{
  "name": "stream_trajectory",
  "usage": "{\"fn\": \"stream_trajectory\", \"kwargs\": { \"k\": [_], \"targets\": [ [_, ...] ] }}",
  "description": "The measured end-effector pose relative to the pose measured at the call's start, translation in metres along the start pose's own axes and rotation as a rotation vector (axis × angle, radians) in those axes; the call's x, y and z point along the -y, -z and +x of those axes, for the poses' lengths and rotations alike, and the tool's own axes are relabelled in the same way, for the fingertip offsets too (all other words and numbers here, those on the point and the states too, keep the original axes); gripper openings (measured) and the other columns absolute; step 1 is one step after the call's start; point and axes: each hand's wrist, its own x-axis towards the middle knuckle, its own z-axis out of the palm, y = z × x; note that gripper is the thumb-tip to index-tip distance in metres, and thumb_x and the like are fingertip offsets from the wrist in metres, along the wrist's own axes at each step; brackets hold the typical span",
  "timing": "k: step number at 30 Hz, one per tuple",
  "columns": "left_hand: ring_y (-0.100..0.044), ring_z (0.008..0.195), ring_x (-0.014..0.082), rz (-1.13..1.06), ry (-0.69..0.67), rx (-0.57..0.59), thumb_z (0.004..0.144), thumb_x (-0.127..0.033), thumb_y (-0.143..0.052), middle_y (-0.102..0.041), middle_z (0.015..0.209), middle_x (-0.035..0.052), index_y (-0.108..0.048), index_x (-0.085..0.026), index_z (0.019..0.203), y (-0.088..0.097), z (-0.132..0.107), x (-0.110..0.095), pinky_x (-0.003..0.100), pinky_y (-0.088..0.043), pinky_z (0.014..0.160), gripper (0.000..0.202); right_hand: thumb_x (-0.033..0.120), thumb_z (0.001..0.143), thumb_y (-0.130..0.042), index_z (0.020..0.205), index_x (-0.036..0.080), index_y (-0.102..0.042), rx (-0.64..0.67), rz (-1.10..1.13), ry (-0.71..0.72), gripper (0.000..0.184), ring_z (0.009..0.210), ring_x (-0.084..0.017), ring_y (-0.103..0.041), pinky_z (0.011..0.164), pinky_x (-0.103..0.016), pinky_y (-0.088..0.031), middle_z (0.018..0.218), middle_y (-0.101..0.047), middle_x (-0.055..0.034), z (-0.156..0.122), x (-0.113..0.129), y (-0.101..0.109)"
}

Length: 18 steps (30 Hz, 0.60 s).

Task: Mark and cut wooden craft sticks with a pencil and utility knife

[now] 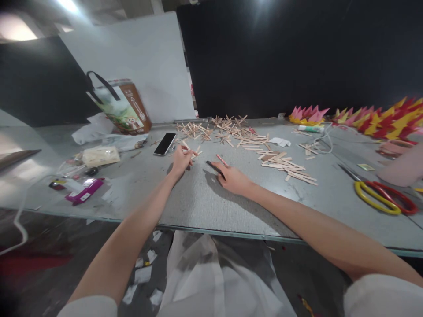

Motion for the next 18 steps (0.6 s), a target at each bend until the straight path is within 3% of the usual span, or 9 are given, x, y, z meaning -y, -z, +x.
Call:
{"fn": "stream_trajectory", "kwargs": {
  "k": [4, 10, 14, 18],
  "targets": [
    [-0.051, 0.038, 0.0066, 0.014, 0.017, -0.015, 0.096, -0.024, -0.06, -0.081, 0.094, 0.0037, -0.048, -0.02, 0.119, 0.0004, 0.0, -0.0021, 0.019, -0.033, 0.038, 0.026, 0.015, 0.099, -0.05, 0.154, 0.017, -0.051, -0.001, 0.014, 0.004, 0.055, 0.079, -0.022, -0.074, 0.076, -0.031, -0.054, 0.132, -0.075, -0.0186, 0.0002, -0.0008, -0.0007],
    [-0.051, 0.037, 0.0081, 0.001, -0.009, -0.014, 0.094, -0.02, -0.059, -0.08, 0.087, 0.0015, -0.047, -0.022, 0.117, 0.001, -0.0006, -0.0031, 0.021, -0.035, 0.038, 0.026, 0.017, 0.099, -0.05, 0.155, 0.018, -0.05, -0.013, 0.013, 0.021, 0.056, 0.081, -0.022, -0.075, 0.076, -0.032, -0.055, 0.149, -0.066, -0.0206, -0.0002, -0.0027, -0.0019],
    [-0.051, 0.038, 0.0081, -0.005, -0.016, -0.011, 0.094, -0.019, -0.058, -0.079, 0.087, 0.0009, -0.045, -0.022, 0.12, 0.0009, -0.0021, -0.0041, 0.021, -0.038, 0.04, 0.03, 0.017, 0.099, -0.051, 0.155, 0.018, -0.05, 0.004, -0.008, -0.002, 0.056, 0.08, -0.023, -0.075, 0.074, -0.031, -0.054, 0.137, -0.073, -0.0189, -0.0005, -0.0014, -0.0009],
    [-0.05, 0.037, 0.008, -0.009, -0.001, -0.014, 0.094, -0.02, -0.058, -0.08, 0.088, 0.0012, -0.044, -0.021, 0.122, 0.0005, -0.0016, -0.0042, 0.021, -0.034, 0.038, 0.031, 0.016, 0.099, -0.05, 0.155, 0.018, -0.05, -0.005, 0.003, 0.013, 0.056, 0.081, -0.022, -0.075, 0.076, -0.032, -0.055, 0.141, -0.071, -0.0192, -0.0003, -0.0003, -0.0001]
  ]
}}
